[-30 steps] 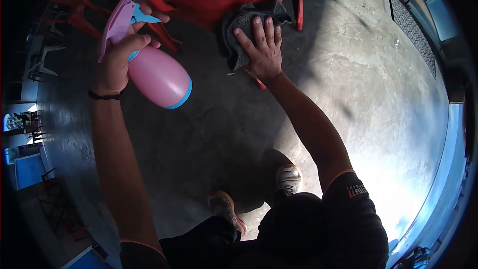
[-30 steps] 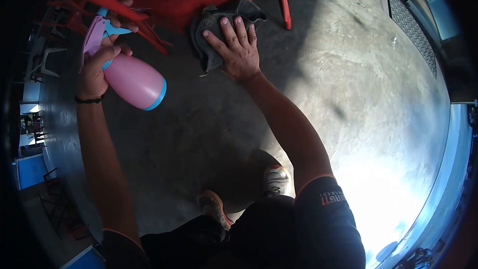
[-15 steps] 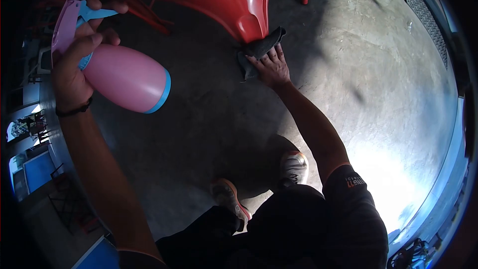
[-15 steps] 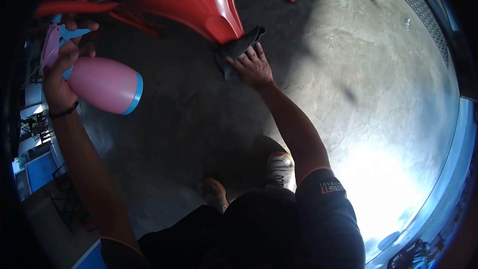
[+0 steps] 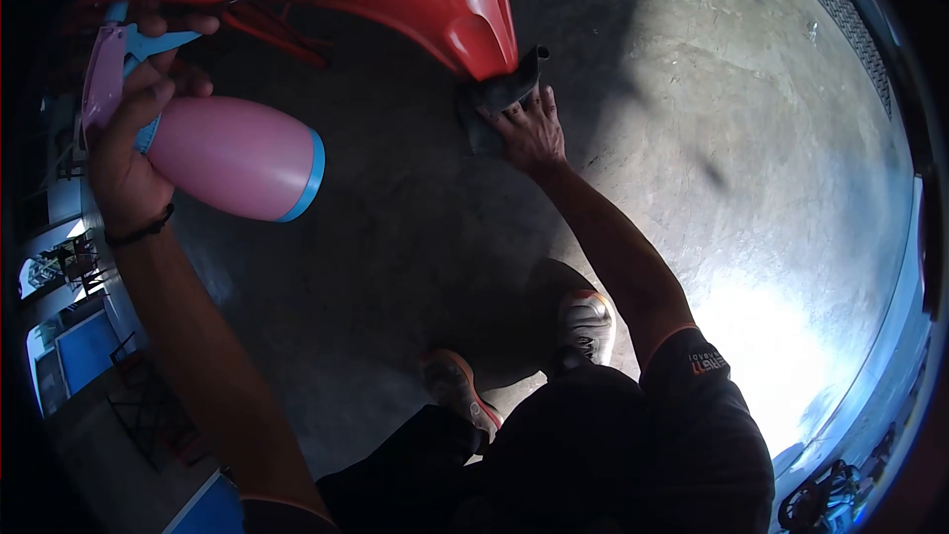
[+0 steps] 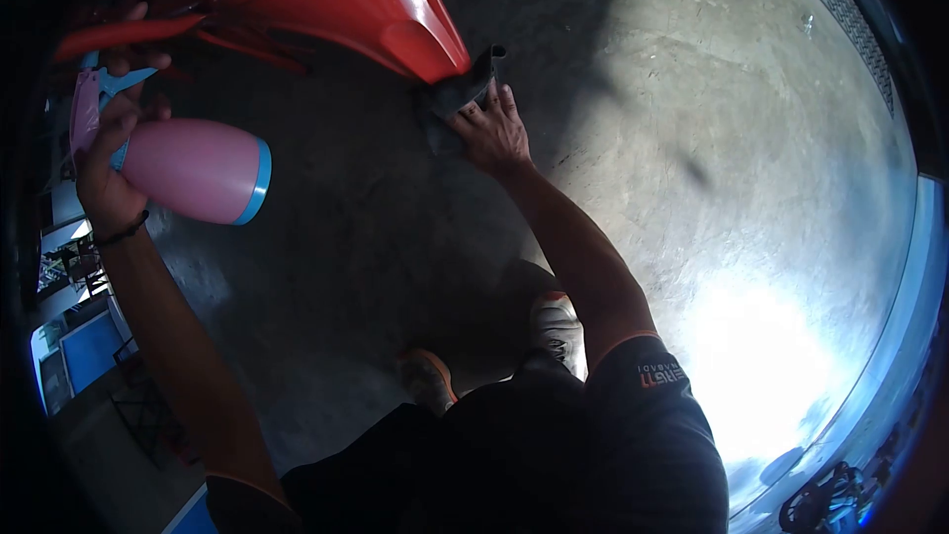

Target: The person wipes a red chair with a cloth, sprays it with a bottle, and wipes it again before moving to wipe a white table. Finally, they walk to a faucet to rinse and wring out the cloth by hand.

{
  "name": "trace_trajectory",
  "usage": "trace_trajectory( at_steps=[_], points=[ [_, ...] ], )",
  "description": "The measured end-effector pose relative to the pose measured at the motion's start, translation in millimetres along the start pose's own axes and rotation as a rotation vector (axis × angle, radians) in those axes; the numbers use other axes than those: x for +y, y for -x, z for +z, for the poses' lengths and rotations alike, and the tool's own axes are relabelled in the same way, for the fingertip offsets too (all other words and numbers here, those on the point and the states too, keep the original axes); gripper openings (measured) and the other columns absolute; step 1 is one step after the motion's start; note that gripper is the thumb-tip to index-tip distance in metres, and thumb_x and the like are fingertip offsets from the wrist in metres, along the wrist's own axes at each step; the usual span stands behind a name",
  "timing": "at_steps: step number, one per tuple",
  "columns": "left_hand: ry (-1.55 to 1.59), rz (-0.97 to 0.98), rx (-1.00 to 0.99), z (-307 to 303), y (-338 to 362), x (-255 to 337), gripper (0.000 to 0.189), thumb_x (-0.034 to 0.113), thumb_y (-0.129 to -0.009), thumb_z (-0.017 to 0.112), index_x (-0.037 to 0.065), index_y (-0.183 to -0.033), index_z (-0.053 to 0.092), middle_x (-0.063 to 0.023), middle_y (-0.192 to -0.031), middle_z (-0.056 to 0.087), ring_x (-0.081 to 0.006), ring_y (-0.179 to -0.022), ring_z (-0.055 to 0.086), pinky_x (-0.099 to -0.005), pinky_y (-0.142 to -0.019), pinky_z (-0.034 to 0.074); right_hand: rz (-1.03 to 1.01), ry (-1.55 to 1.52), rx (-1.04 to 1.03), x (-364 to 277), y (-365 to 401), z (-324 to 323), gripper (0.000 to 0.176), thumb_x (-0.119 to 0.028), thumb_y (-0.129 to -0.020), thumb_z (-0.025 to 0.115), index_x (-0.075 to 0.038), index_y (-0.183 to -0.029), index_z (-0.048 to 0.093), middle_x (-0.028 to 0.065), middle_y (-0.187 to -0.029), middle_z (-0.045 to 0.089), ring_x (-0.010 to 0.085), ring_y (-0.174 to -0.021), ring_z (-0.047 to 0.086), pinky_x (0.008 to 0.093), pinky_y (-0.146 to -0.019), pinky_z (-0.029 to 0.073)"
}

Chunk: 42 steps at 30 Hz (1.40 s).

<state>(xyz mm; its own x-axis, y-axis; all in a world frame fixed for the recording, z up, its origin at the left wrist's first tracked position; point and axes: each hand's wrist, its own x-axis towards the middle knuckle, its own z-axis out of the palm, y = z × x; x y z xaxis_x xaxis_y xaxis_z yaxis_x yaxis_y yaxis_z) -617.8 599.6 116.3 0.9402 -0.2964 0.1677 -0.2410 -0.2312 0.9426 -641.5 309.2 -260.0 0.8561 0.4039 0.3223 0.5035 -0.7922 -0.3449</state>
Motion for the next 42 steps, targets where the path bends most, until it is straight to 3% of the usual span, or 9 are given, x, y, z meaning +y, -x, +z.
trace_trajectory(
  at_steps=[3,12,16,17,20,23,32,35,42],
  points=[
    [0.029,0.04,-0.003,3.1,-3.7,-0.6,0.043,0.003,-0.082,0.051,-0.001,-0.124,0.051,-0.0217,-0.145,0.045,-0.0295,-0.114,0.058,-0.0344,-0.078,0.05,0.022,0.058,0.082,-24.6,-43.7,-33.6,0.084,-0.028,-0.074,0.072,-0.051,-0.146,0.036,-0.0008,-0.156,0.036,0.0523,-0.14,0.03,0.0632,-0.112,0.029],
    [-0.035,0.034,0.082,13.3,-6.8,3.1,0.06,0.006,-0.074,0.055,0.003,-0.133,0.047,-0.0165,-0.145,0.047,-0.026,-0.114,0.06,-0.0337,-0.074,0.052,-0.081,0.047,0.568,-59.4,-131.8,-115.8,0.083,-0.041,-0.067,0.075,-0.053,-0.142,0.042,-0.0038,-0.146,0.044,0.0507,-0.139,0.031,0.0641,-0.105,0.038],
    [0.007,-0.002,0.119,20.3,-4.3,7.6,0.055,0.006,-0.074,0.056,0.004,-0.128,0.049,-0.0147,-0.146,0.046,-0.0249,-0.114,0.06,-0.0341,-0.075,0.052,-0.192,0.146,0.592,-77.5,-175.4,-185.8,0.084,-0.044,-0.064,0.076,-0.047,-0.142,0.046,0.0001,-0.14,0.047,0.0484,-0.138,0.035,0.0638,-0.105,0.038],
    [0.019,-0.01,0.122,19.9,-3.7,6.5,0.053,0.006,-0.074,0.056,0.004,-0.127,0.05,-0.0143,-0.145,0.045,-0.0245,-0.114,0.06,-0.0342,-0.075,0.053,-0.248,0.138,0.69,-80.9,-185.0,-198.2,0.077,-0.045,-0.066,0.075,-0.03,-0.139,0.055,0.0059,-0.131,0.054,0.046,-0.131,0.045,0.0597,-0.105,0.04],
    [0.066,-0.027,0.127,18.7,-4.3,7.5,0.049,0.004,-0.073,0.057,0.004,-0.122,0.051,-0.0127,-0.143,0.046,-0.0233,-0.113,0.06,-0.0337,-0.076,0.053,-0.251,0.036,0.739,-90.4,-213.7,-211.1,0.071,-0.034,-0.062,0.076,-0.019,-0.13,0.061,0.0066,-0.127,0.06,0.0378,-0.124,0.053,0.053,-0.101,0.042],
    [0.114,-0.036,0.141,20.3,-4.2,6.3,0.046,0.002,-0.073,0.056,0.003,-0.119,0.053,-0.0117,-0.14,0.048,-0.0233,-0.112,0.061,-0.0326,-0.075,0.053,-0.166,0.052,0.593,-98.8,-228.4,-227.9,0.06,-0.031,-0.064,0.073,-0.012,-0.121,0.064,0.0078,-0.116,0.065,0.0352,-0.114,0.059,0.0501,-0.097,0.044],
    [0.105,-0.017,0.169,25.7,-3.3,5.5,0.045,0.0,-0.072,0.054,0.004,-0.118,0.054,-0.0124,-0.141,0.048,-0.0231,-0.112,0.061,-0.0327,-0.076,0.053,-0.246,0.118,0.62,-81.2,-175.4,-206.8,0.069,-0.038,-0.071,0.073,-0.026,-0.137,0.056,0.0039,-0.136,0.056,0.0394,-0.134,0.044,0.0532,-0.107,0.038],
    [0.09,0.005,0.164,25.9,-2.0,4.4,0.046,-0.001,-0.072,0.054,0.005,-0.118,0.053,-0.0132,-0.143,0.047,-0.0245,-0.113,0.061,-0.0341,-0.076,0.053,-0.243,0.091,0.621,-57.8,-153.4,-153.1,0.071,-0.035,-0.076,0.069,-0.033,-0.144,0.048,0.001,-0.14,0.054,0.0403,-0.141,0.037,0.0554,-0.111,0.034],
    [0.102,0.031,0.131,26.7,-1.3,0.2,0.041,0.001,-0.077,0.054,0.005,-0.118,0.053,-0.0152,-0.145,0.045,-0.0261,-0.117,0.058,-0.0373,-0.08,0.051,-0.216,0.033,0.438,-10.6,-84.9,-74.9,0.059,-0.028,-0.082,0.063,-0.03,-0.14,0.054,0.0045,-0.137,0.057,0.045,-0.133,0.045,0.056,-0.109,0.038]
  ],
)
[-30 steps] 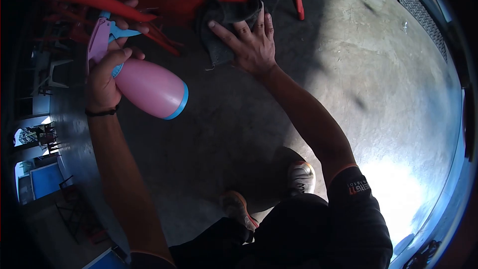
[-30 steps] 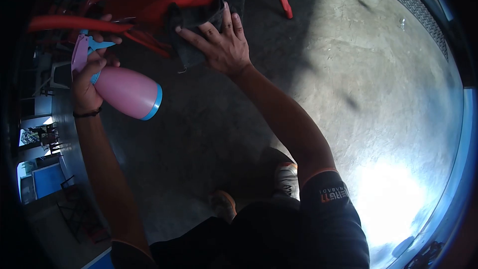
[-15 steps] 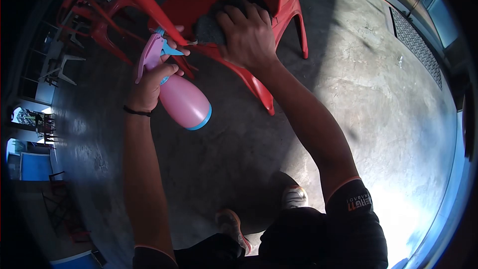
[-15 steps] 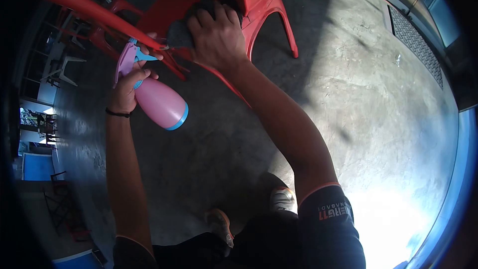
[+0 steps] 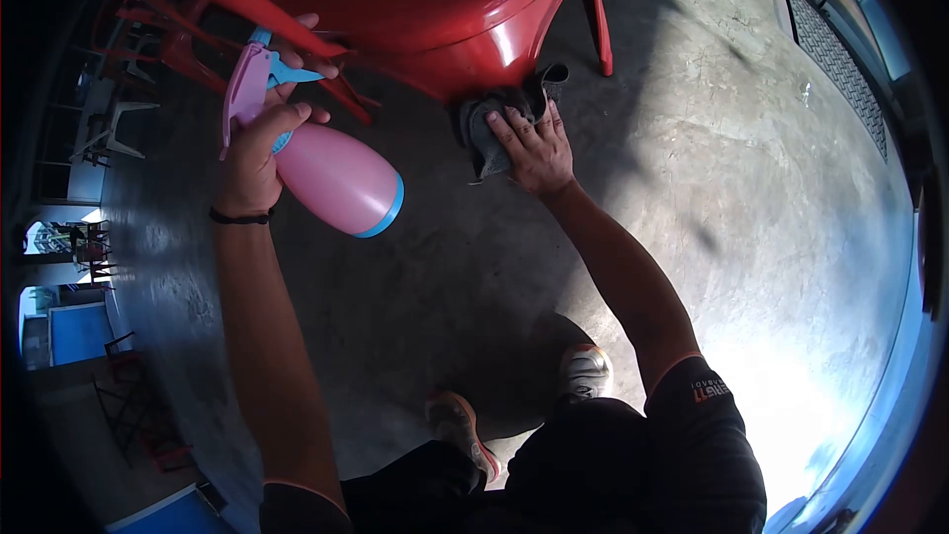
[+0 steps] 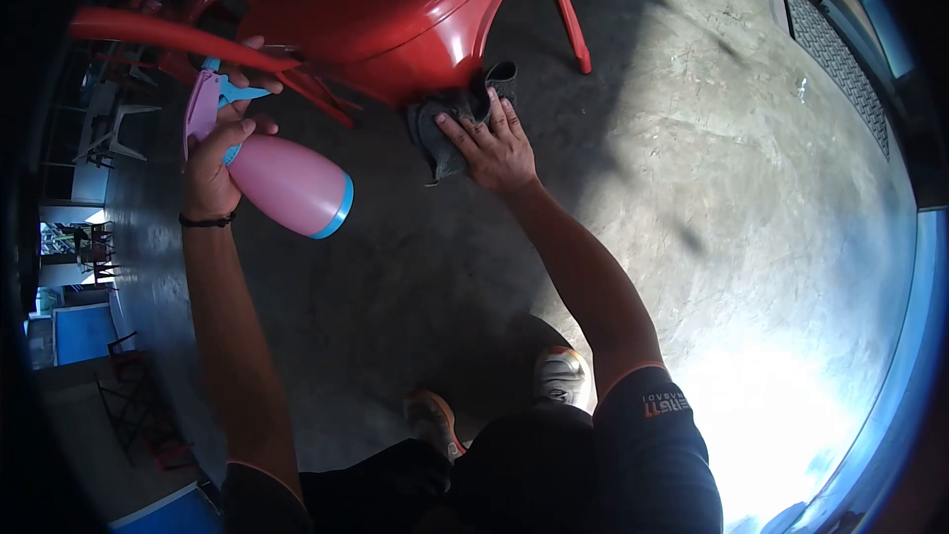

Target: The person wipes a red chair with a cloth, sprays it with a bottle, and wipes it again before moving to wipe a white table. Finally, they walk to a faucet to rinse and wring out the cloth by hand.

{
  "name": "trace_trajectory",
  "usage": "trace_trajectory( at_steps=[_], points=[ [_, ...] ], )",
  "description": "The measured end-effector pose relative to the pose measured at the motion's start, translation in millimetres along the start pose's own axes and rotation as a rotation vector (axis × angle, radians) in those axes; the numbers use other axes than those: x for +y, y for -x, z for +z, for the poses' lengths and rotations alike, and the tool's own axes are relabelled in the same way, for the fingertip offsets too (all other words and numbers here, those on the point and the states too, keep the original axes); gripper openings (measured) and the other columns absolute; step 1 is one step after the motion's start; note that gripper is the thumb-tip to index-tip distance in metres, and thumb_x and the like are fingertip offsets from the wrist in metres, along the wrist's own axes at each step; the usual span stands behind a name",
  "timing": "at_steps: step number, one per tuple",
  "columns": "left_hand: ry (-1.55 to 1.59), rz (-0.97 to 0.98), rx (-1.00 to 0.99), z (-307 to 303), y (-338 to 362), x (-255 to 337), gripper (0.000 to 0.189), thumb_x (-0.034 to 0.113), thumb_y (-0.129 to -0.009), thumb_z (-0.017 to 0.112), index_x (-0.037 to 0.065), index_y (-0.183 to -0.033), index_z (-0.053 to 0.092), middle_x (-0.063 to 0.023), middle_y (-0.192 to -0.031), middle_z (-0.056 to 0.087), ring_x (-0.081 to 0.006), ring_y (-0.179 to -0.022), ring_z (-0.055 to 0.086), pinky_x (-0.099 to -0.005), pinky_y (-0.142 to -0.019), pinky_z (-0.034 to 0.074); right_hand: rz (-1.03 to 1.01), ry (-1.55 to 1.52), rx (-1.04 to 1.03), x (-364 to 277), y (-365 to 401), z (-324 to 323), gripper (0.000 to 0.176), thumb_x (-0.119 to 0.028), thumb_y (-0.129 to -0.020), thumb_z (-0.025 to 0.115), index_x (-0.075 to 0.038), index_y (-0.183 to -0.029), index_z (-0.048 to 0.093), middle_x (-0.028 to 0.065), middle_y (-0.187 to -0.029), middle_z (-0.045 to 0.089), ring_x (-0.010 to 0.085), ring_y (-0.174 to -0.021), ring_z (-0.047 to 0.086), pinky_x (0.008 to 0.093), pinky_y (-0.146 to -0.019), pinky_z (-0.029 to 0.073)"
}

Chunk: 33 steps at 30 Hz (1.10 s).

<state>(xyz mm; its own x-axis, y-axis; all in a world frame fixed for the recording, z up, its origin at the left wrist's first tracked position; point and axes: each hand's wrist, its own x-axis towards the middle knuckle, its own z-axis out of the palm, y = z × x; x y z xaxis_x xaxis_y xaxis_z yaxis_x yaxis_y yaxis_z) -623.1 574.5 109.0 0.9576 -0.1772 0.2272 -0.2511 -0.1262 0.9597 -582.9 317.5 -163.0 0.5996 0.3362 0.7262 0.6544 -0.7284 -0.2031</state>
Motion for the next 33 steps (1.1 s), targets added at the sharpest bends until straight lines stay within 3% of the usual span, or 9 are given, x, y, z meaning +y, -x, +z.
trace_trajectory(
  at_steps=[7,18,30,33],
  points=[
    [-0.077,0.057,0.025,0.0,-1.1,-6.4,0.057,0.005,-0.076,0.055,0.003,-0.133,0.046,-0.0176,-0.148,0.043,-0.0287,-0.117,0.057,-0.0344,-0.078,0.052,0.031,-0.083,-0.057,5.8,51.0,16.0,0.055,-0.022,-0.079,0.064,-0.024,-0.134,0.06,0.0098,-0.131,0.06,0.0467,-0.125,0.052,0.0551,-0.108,0.042],
    [-0.1,0.134,-0.057,-10.7,-3.2,-12.5,0.048,0.004,-0.079,0.055,0.003,-0.127,0.055,-0.0217,-0.151,0.039,-0.0294,-0.122,0.056,-0.0351,-0.082,0.052,0.058,-0.136,-0.363,2.8,129.6,16.8,0.046,-0.016,-0.085,0.058,-0.016,-0.131,0.061,0.0154,-0.13,0.059,0.0468,-0.128,0.049,0.0526,-0.109,0.041],
    [-0.108,0.05,0.039,2.6,0.5,-4.4,0.054,0.005,-0.078,0.056,0.003,-0.132,0.05,-0.0182,-0.151,0.04,-0.0273,-0.122,0.056,-0.0341,-0.082,0.052,0.228,-0.202,-0.577,-21.0,162.8,-12.5,0.066,-0.013,-0.085,0.057,-0.005,-0.148,0.039,0.0221,-0.142,0.049,0.0461,-0.131,0.047,0.0518,-0.11,0.04],
    [-0.117,0.057,0.032,3.0,-0.7,-5.7,0.062,0.008,-0.079,0.057,0.003,-0.14,0.046,-0.0182,-0.152,0.04,-0.0247,-0.122,0.057,-0.0325,-0.082,0.053,0.504,-0.485,-0.505,-36.2,157.6,-34.0,0.072,-0.014,-0.084,0.06,-0.001,-0.15,0.034,0.0268,-0.149,0.04,0.0463,-0.132,0.046,0.0514,-0.111,0.038]
  ],
)
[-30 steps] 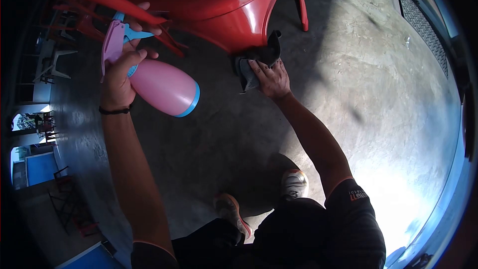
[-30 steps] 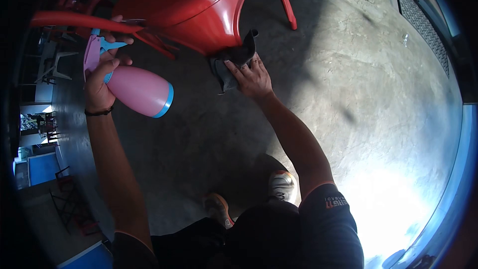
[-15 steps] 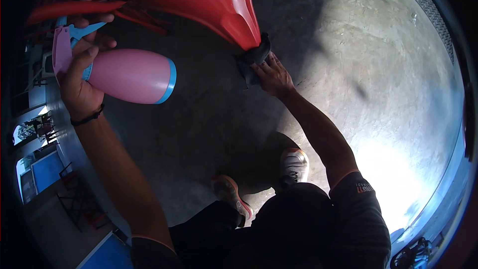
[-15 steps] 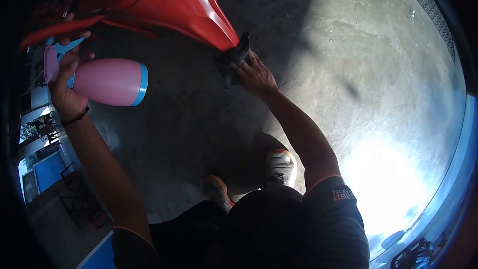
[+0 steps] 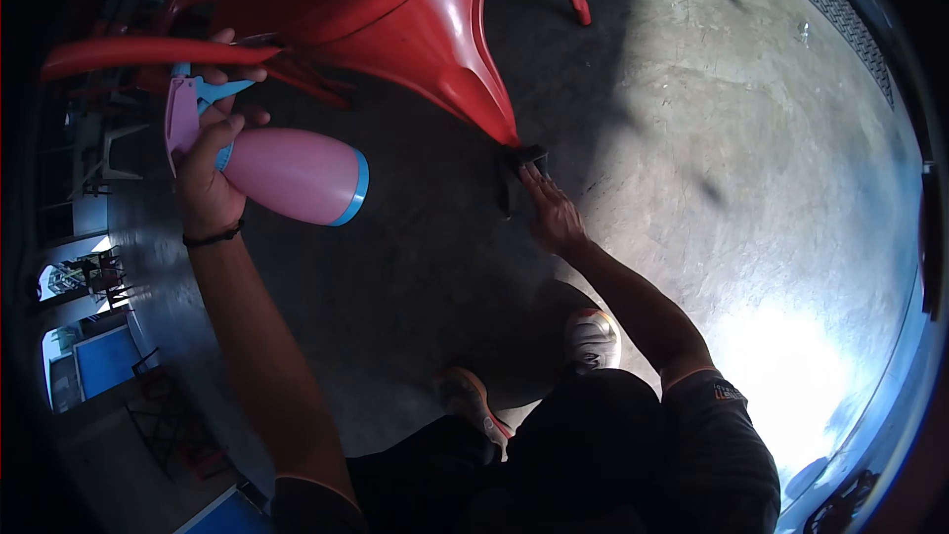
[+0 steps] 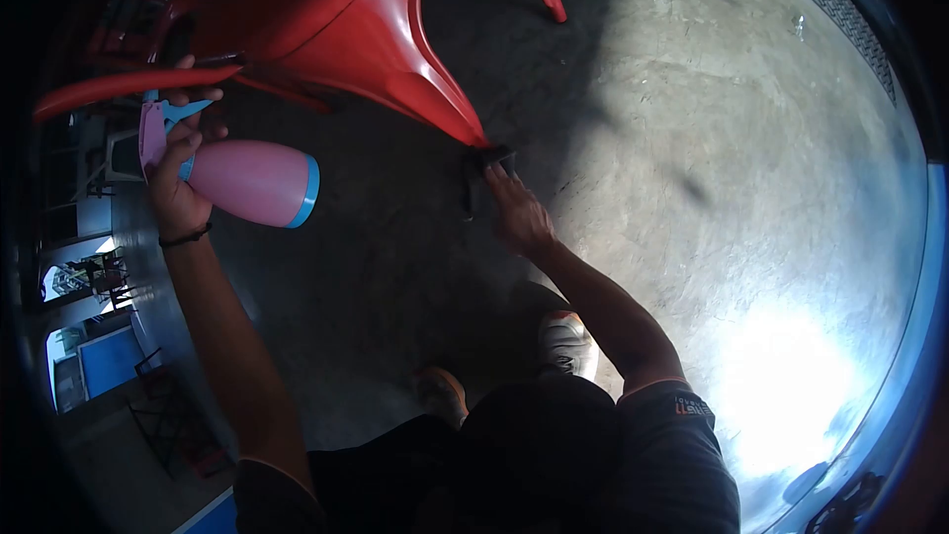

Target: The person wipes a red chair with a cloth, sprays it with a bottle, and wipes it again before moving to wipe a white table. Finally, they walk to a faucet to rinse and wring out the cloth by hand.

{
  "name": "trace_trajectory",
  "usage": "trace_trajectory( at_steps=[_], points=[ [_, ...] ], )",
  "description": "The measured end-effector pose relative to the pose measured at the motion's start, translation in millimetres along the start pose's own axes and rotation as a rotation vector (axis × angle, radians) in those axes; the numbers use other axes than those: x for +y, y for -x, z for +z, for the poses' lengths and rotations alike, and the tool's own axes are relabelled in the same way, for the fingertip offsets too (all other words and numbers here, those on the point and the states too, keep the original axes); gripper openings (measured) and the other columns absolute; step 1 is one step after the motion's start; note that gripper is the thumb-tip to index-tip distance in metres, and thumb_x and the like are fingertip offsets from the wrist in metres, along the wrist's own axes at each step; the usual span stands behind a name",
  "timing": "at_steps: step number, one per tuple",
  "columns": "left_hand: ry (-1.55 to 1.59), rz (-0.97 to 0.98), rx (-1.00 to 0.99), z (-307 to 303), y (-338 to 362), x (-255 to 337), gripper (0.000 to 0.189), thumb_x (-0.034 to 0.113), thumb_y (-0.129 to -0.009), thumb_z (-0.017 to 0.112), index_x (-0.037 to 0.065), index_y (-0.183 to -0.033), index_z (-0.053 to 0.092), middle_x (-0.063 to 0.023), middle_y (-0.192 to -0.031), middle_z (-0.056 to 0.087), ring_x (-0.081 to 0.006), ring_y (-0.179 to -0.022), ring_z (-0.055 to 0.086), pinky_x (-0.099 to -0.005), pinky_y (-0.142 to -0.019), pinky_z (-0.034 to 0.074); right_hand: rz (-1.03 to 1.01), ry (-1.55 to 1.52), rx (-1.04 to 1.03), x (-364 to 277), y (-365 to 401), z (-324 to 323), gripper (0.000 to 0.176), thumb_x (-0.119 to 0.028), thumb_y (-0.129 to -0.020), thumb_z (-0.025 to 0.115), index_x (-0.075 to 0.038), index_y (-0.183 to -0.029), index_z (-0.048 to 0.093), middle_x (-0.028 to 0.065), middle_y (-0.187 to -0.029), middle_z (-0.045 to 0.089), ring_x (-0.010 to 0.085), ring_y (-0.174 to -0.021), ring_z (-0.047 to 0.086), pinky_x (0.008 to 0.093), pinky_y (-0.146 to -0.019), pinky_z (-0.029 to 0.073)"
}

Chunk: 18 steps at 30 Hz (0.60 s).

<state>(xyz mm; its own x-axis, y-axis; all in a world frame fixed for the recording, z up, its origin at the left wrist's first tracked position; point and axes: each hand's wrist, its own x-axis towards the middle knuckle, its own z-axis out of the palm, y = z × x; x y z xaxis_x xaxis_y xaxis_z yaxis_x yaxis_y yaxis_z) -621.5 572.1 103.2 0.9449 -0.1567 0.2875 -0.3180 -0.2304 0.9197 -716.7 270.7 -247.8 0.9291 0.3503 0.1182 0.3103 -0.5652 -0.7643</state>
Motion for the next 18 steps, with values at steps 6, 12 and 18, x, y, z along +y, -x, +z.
trace_trajectory(
  at_steps=[6,12,18],
  points=[
    [0.045,-0.027,0.03,2.7,0.1,1.8,0.06,0.005,-0.076,0.058,0.004,-0.135,0.049,-0.0166,-0.151,0.042,-0.0247,-0.121,0.057,-0.0328,-0.081,0.055,-0.389,-0.046,0.702,-105.9,-63.5,-48.4,0.077,-0.028,-0.086,0.064,-0.001,-0.15,0.034,0.0333,-0.154,0.027,0.0534,-0.133,0.04,0.0611,-0.111,0.028],
    [0.062,-0.052,0.045,6.4,0.2,6.2,0.055,0.004,-0.076,0.058,0.004,-0.131,0.049,-0.015,-0.15,0.042,-0.0251,-0.121,0.056,-0.0344,-0.081,0.056,-0.189,0.126,0.523,-144.9,-152.8,-57.0,0.091,-0.039,-0.075,0.073,-0.022,-0.154,0.031,0.021,-0.16,0.019,0.0591,-0.143,0.01,0.0716,-0.109,0.017],
    [0.063,-0.037,0.055,8.5,2.6,5.0,0.051,0.001,-0.079,0.055,0.005,-0.129,0.048,-0.0156,-0.144,0.046,-0.0254,-0.118,0.058,-0.0359,-0.081,0.056,-0.167,-0.017,0.792,-158.8,-187.5,-78.9,0.079,-0.033,-0.086,0.053,-0.001,-0.153,0.024,0.0307,-0.158,0.017,0.0603,-0.139,0.021,0.0657,-0.111,0.02]
  ],
)
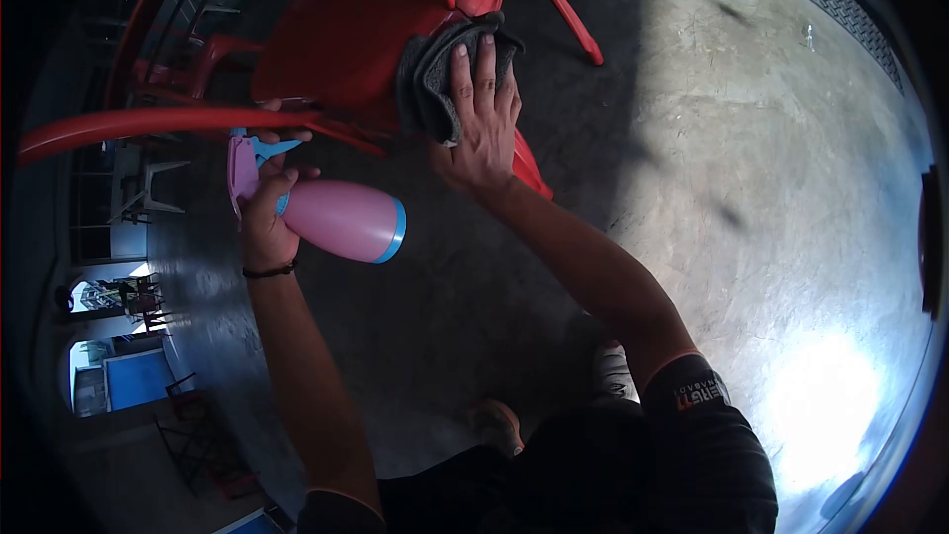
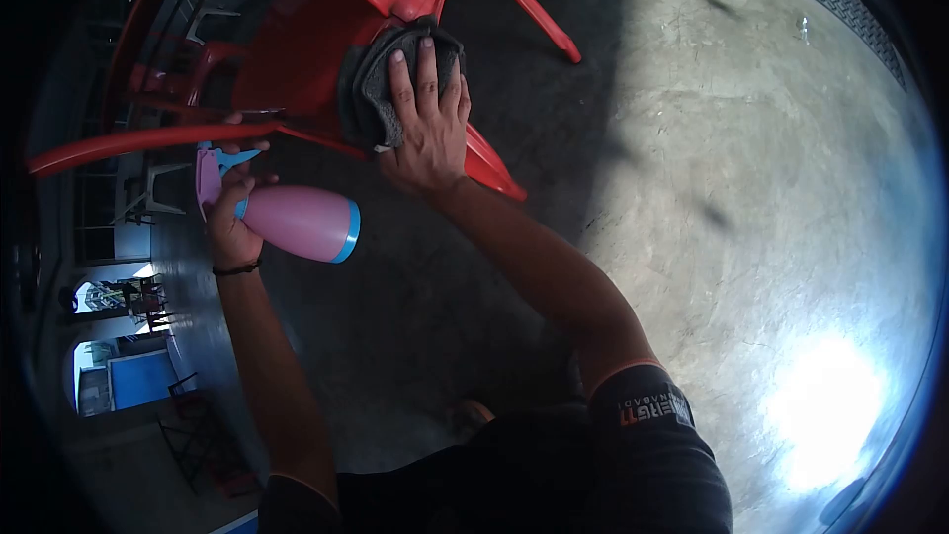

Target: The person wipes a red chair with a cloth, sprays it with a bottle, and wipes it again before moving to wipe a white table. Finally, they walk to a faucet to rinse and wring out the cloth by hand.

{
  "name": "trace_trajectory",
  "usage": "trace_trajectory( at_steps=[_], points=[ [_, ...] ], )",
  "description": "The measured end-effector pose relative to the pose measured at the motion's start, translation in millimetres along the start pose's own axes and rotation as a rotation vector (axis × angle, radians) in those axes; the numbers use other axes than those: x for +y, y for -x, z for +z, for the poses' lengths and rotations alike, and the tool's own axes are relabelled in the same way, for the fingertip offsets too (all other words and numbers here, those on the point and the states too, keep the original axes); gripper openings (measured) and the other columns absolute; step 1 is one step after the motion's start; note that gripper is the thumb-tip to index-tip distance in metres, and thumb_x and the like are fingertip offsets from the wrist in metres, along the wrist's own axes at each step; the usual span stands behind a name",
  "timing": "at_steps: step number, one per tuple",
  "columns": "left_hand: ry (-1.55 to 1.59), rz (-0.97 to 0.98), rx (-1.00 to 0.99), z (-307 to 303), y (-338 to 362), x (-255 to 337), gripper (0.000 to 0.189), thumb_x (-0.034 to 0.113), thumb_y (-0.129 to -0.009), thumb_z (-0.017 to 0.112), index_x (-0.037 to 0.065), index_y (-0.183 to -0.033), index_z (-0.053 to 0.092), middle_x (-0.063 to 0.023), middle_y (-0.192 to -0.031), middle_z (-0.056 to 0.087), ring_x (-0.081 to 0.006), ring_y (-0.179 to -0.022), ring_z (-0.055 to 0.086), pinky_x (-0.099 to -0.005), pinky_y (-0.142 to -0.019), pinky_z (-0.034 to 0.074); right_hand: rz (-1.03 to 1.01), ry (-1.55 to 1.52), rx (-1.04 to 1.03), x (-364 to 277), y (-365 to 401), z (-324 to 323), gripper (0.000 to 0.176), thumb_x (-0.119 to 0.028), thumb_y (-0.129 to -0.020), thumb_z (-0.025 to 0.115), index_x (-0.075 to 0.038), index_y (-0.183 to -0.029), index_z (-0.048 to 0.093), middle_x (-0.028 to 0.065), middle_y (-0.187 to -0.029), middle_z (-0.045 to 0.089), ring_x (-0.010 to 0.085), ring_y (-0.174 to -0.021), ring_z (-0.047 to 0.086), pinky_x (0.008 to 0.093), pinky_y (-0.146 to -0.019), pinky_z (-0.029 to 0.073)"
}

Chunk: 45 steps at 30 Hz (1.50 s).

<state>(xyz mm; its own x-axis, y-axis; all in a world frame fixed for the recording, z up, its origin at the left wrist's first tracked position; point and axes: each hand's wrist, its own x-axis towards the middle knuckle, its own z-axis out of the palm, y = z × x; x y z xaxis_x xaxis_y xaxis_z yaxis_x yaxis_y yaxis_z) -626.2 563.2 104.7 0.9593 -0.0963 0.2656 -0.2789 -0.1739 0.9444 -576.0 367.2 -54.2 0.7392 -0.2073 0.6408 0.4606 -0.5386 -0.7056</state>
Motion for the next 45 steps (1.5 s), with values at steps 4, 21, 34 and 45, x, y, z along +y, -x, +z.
trace_trajectory(
  at_steps=[4,21,34,45],
  points=[
    [0.027,-0.013,0.013,-2.5,0.8,-6.9,0.046,0.0,-0.082,0.053,0.005,-0.128,0.048,-0.0154,-0.139,0.049,-0.0252,-0.115,0.059,-0.0366,-0.081,0.056,0.063,-0.089,0.162,0.1,-40.6,-0.4,0.073,-0.035,-0.089,0.049,0.002,-0.15,0.033,0.0305,-0.155,0.027,0.0548,-0.138,0.03,0.0633,-0.109,0.027],
    [0.012,-0.003,-0.018,-4.3,-3.2,-0.3,0.059,0.004,-0.076,0.058,0.007,-0.135,0.047,-0.011,-0.145,0.045,-0.024,-0.118,0.058,-0.0349,-0.081,0.053,-0.161,-0.139,0.156,51.9,-63.0,6.6,0.06,-0.033,-0.097,0.044,-0.002,-0.148,0.037,0.0289,-0.153,0.031,0.0523,-0.139,0.028,0.0587,-0.112,0.025],
    [0.076,-0.015,0.095,-46.7,41.6,-17.3,0.045,-0.002,-0.073,0.053,0.006,-0.117,0.054,-0.0167,-0.154,0.038,-0.0253,-0.118,0.06,-0.0312,-0.085,0.051,-0.68,0.579,-0.388,41.0,29.3,4.8,0.068,-0.036,-0.072,0.068,-0.033,-0.139,0.054,-0.0052,-0.13,0.059,0.0279,-0.129,0.047,0.0539,-0.109,0.032],
    [-0.031,-0.103,-0.112,-75.7,206.4,-53.8,0.061,0.006,-0.069,0.054,0.001,-0.13,0.053,-0.0182,-0.141,0.051,-0.02,-0.108,0.061,-0.0351,-0.088,0.052,-1.133,0.686,-0.445,-23.0,-22.2,27.1,0.053,-0.023,-0.082,0.058,-0.004,-0.132,0.06,0.0065,-0.134,0.059,0.0256,-0.131,0.052,0.0374,-0.11,0.04]
  ],
)
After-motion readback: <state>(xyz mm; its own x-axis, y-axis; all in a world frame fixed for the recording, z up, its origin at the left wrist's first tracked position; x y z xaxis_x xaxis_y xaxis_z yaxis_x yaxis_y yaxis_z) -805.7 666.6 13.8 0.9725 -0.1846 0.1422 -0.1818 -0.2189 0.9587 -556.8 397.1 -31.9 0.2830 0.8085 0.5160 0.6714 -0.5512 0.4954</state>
